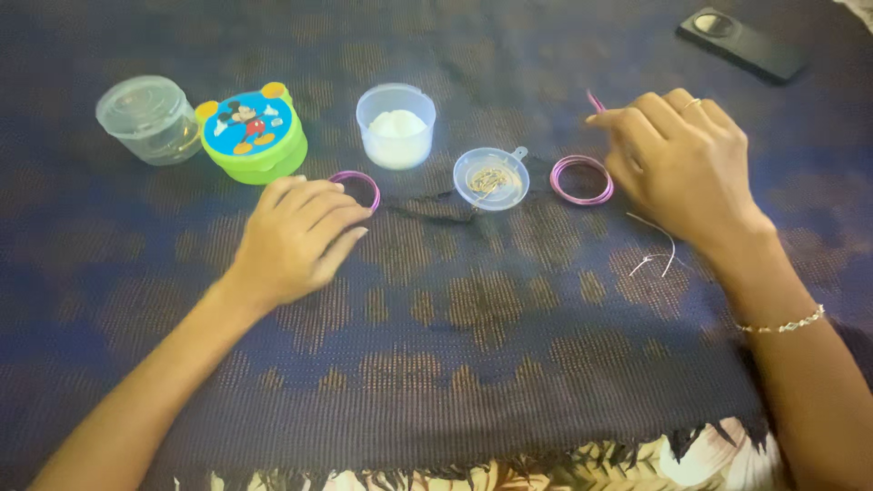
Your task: The person opens a small plastic container and removes several pink bangles and a gold chain. They place the items on a patterned cloth and then use a white cloth to wipe and clean each bangle individually.
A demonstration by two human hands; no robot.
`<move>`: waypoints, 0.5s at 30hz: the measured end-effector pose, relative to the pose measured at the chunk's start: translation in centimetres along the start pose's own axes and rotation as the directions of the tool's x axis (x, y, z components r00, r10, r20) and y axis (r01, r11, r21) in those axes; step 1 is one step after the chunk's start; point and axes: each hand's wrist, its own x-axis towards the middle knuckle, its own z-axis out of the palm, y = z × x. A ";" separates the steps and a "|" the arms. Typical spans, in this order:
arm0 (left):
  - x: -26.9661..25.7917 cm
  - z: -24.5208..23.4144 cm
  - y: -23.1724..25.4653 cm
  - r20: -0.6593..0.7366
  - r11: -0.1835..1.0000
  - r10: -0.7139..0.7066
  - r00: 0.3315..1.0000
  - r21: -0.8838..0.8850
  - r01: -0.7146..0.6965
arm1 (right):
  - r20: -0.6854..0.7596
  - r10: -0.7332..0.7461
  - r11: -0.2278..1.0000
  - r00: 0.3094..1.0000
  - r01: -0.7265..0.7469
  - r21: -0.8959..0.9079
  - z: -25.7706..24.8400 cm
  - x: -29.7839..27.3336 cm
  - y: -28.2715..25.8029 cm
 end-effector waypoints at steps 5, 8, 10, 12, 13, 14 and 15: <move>2.3 1.0 4.5 0.084 0.763 -0.366 0.927 -0.544 0.351 | -0.033 0.010 0.848 0.999 0.009 0.529 -0.6 0.1 -2.4; 3.4 2.3 7.4 0.223 0.603 -0.333 0.916 -0.697 0.388 | -0.013 -0.079 0.721 0.997 0.066 0.690 -0.3 0.1 -4.5; 3.8 3.2 8.9 0.304 0.523 -0.296 0.906 -0.742 0.420 | 0.026 -0.124 0.688 0.992 0.067 0.723 -0.2 0.0 -5.8; 3.8 4.5 10.0 0.385 0.440 -0.277 0.880 -0.764 0.473 | 0.058 -0.157 0.673 0.986 0.063 0.737 -0.2 -0.2 -6.5; 3.6 5.2 10.0 0.425 0.371 -0.311 0.850 -0.770 0.520 | 0.072 -0.168 0.677 0.983 0.062 0.733 -0.2 -0.1 -6.7; 3.6 6.0 9.8 0.465 0.298 -0.339 0.818 -0.772 0.562 | 0.087 -0.179 0.683 0.980 0.060 0.728 -0.2 -0.1 -6.7; 3.5 6.7 9.5 0.507 0.223 -0.361 0.783 -0.768 0.600 | 0.082 -0.192 0.685 0.978 0.074 0.725 -0.3 0.0 -6.4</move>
